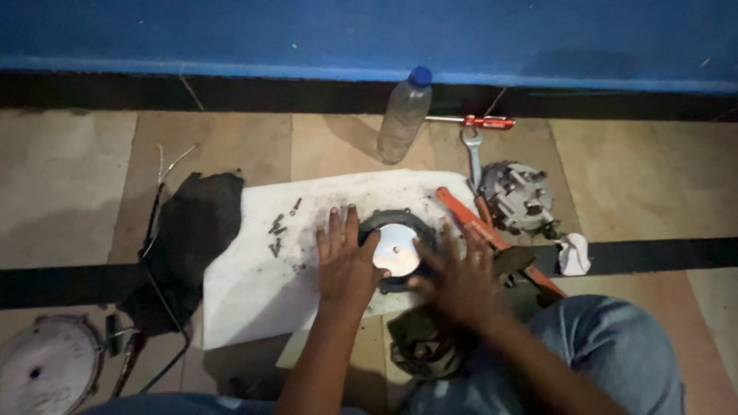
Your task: The person pours liquid from a plastic bottle onto a circular metal cover and wipes it with a cloth. They then handle a black rubber gasket, wiping it with the cloth and rubbing it with their hands. The person is sitting on the floor surrounded by tools and disassembled parts.
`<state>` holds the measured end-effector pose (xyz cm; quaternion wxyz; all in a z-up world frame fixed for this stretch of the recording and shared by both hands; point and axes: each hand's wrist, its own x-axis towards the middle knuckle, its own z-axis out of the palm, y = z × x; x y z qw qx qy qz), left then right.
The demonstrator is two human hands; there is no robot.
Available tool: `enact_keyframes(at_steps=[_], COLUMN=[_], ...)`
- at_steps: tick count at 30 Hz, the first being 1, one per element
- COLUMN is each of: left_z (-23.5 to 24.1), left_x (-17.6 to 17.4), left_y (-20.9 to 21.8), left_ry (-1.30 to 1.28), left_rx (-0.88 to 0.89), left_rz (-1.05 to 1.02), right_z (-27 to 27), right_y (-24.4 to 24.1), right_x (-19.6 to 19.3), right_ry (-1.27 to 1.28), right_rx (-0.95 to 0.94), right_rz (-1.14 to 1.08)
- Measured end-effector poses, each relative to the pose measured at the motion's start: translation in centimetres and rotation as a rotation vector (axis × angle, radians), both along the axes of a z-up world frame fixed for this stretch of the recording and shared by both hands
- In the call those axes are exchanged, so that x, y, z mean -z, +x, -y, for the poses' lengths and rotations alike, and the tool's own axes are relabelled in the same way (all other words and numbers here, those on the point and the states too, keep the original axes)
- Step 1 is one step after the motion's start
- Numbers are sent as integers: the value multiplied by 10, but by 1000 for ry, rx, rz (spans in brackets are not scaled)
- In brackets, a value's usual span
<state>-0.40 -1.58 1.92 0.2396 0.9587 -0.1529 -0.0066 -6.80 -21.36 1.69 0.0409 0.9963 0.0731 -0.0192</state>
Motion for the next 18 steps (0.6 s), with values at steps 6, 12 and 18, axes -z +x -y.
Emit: enact_keyframes(at_steps=[6,12,18], left_z=[6,7,5], left_x=[3,5,11], left_y=[-1,1,-5], left_ry=[26,49,88], left_rx=[9,-9,-37], left_rz=[1,-34,-6], right_z=[0,-15,-11], right_y=[-9,-7,-6], right_x=[5,-13,-4], right_ry=[33,115,-23], right_rx=[-173,-134,36], right_rz=[33,-64,-194])
